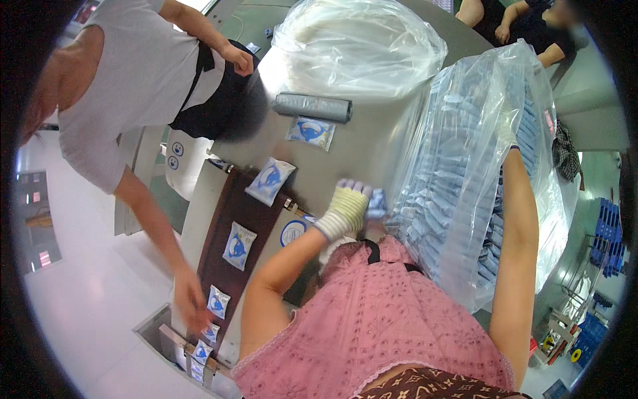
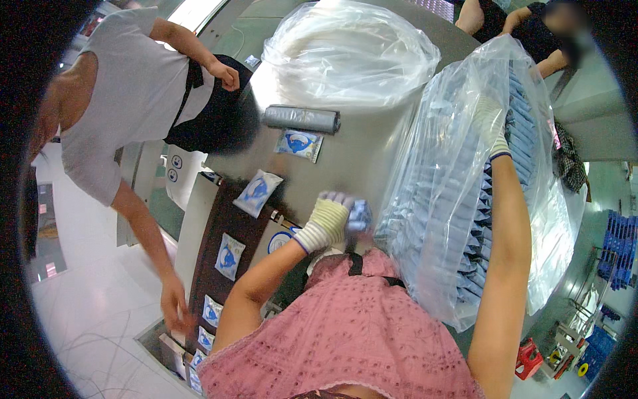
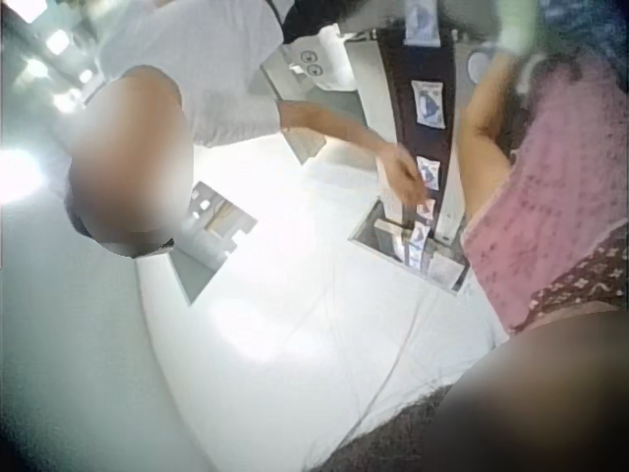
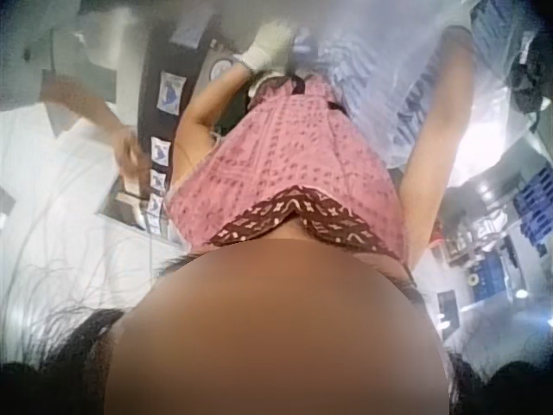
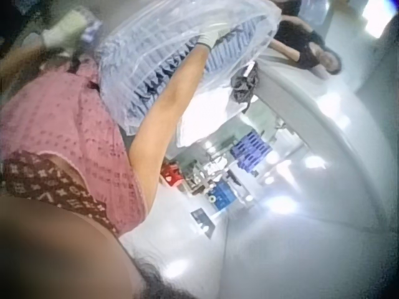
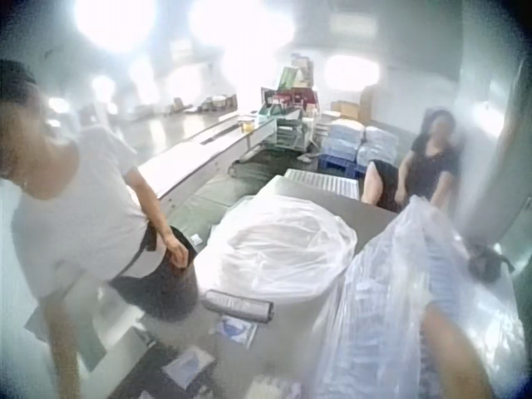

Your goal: The person picks up individual blue packages from a pile, organizes them into stacks, and then places the stacks into a large plastic bag on a metal table before opening a new large plastic bag.

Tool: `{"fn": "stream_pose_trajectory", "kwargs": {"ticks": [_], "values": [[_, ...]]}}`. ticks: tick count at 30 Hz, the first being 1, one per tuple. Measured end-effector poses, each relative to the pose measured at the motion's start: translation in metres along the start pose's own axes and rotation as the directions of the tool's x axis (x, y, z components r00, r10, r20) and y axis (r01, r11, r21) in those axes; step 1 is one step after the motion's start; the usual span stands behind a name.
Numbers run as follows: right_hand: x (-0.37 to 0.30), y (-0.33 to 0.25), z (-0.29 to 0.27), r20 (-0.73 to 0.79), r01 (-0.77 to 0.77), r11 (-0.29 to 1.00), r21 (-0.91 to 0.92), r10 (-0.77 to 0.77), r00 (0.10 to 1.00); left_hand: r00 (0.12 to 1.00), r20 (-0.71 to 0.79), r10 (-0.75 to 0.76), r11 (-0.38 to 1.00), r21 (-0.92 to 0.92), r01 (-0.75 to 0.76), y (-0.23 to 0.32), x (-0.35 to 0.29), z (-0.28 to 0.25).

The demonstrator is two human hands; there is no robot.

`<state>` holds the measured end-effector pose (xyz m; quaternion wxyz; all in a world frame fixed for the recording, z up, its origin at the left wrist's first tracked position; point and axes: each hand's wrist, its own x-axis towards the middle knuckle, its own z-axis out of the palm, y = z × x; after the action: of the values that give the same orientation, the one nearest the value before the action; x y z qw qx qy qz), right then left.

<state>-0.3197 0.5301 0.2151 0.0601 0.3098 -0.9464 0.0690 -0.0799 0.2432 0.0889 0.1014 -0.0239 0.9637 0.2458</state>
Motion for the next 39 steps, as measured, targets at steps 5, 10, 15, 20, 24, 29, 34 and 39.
{"fn": "stream_pose_trajectory", "kwargs": {"ticks": [5, 10, 15, 20, 24, 29, 34, 39], "values": [[0.012, -0.003, 0.001, 0.001, 0.011, 1.000, -0.014, -0.011, 1.000, 0.983, 0.101, -0.154, 0.986, -0.048, 0.159, -0.017, 0.005, 0.042], [0.044, -0.010, 0.016, 0.012, 0.046, 0.999, -0.008, -0.046, 0.999, 0.958, 0.248, -0.141, 0.983, -0.076, 0.164, -0.037, -0.008, 0.046], [0.085, -0.023, 0.041, 0.050, 0.078, 0.997, -0.027, -0.077, 0.996, 0.983, -0.182, -0.037, 0.988, -0.152, 0.009, -0.099, -0.021, -0.021], [0.103, -0.004, 0.021, 0.048, -0.001, 0.992, -0.126, 0.007, 0.999, 0.843, 0.140, -0.519, 0.537, -0.714, 0.450, -0.127, -0.034, -0.111], [0.124, -0.016, 0.027, 0.061, 0.013, 0.990, -0.137, -0.005, 0.998, 0.688, 0.307, -0.658, 0.503, -0.501, 0.704, -0.192, -0.025, -0.060], [0.137, -0.026, 0.029, 0.093, -0.038, 0.982, -0.184, 0.055, 0.994, 0.861, 0.154, -0.485, 0.802, -0.314, 0.508, -0.173, -0.009, -0.029], [0.153, -0.014, 0.053, -0.046, 0.055, 0.954, -0.294, -0.072, 0.996, 0.890, 0.004, -0.455, 0.609, -0.728, 0.315, -0.120, -0.005, -0.042], [0.151, -0.024, 0.024, 0.101, 0.007, 0.987, -0.161, 0.009, 0.995, 0.923, -0.375, 0.085, -0.272, -0.900, -0.340, 0.012, 0.043, -0.165]]}}
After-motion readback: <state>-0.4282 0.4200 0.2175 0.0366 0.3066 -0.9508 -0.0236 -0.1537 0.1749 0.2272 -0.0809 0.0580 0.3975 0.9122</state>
